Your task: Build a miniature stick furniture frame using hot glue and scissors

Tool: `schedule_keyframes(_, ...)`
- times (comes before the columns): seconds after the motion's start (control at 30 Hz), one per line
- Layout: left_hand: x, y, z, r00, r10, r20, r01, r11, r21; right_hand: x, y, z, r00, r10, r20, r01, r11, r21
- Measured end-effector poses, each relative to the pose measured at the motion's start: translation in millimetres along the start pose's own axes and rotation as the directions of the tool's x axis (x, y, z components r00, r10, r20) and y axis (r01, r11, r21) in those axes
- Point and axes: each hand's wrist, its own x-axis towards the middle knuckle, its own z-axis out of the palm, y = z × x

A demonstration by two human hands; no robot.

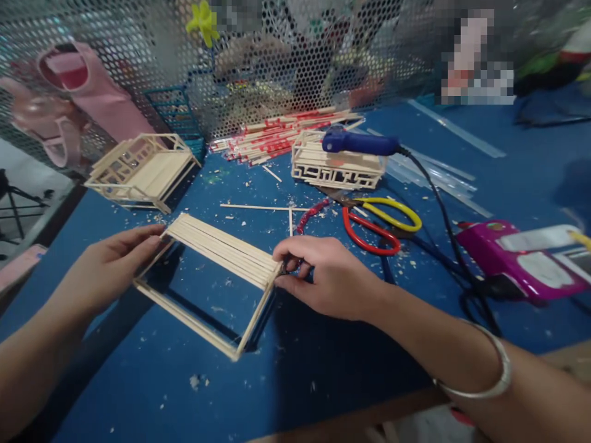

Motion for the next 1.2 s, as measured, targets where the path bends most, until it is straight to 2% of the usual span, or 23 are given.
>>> schedule_keyframes(0.13, 0.0, -2.0, 6.3, 0.993, -0.092, 0.071, 0.110, 0.940, -0.324, -0.1, 4.3, 0.1, 0.999, 0.040, 0.009, -0.040, 0.998, 0.044)
schedule_keyframes(0.3, -3.6, -0.5, 7.9, 0.987, -0.151, 0.061, 0.163, 0.895, -0.415, 0.7, 6.8, 1.6, 0.998, 0.062, -0.006, -0.061, 0.995, 0.083)
schedule_keyframes(0.7, -3.9, 4.1, 8.6, 0.989, -0.145, 0.008, 0.138, 0.918, -0.373, 2.4, 6.7, 2.2, 0.996, 0.086, 0.002, -0.085, 0.990, 0.114)
schedule_keyframes(0.9, -2.1, -5.7, 6.0, 0.996, -0.001, 0.093, 0.024, 0.969, -0.246, 1.5, 4.4, 3.2, 0.989, 0.148, 0.005, -0.147, 0.974, 0.173)
schedule_keyframes(1.0, -15.6, -7.9, 2.8, 0.996, 0.015, 0.089, 0.014, 0.948, -0.319, 2.6, 2.7, 4.3, 0.970, 0.227, -0.085, -0.205, 0.956, 0.210)
schedule_keyframes(1.07, -29.9, -8.2, -0.9, 0.993, 0.013, 0.113, 0.026, 0.943, -0.330, 4.4, 0.3, 2.7, 0.945, 0.279, -0.172, -0.248, 0.951, 0.185)
schedule_keyframes(1.13, -42.8, -8.7, -4.7, 0.991, -0.010, 0.130, 0.043, 0.966, -0.255, 5.1, -2.2, -1.8, 0.926, 0.300, -0.231, -0.285, 0.954, 0.094)
schedule_keyframes(1.2, -49.9, -10.5, -8.0, 0.996, -0.040, 0.080, 0.053, 0.984, -0.169, 2.1, -2.2, -8.1, 0.947, 0.262, -0.186, -0.275, 0.960, -0.049)
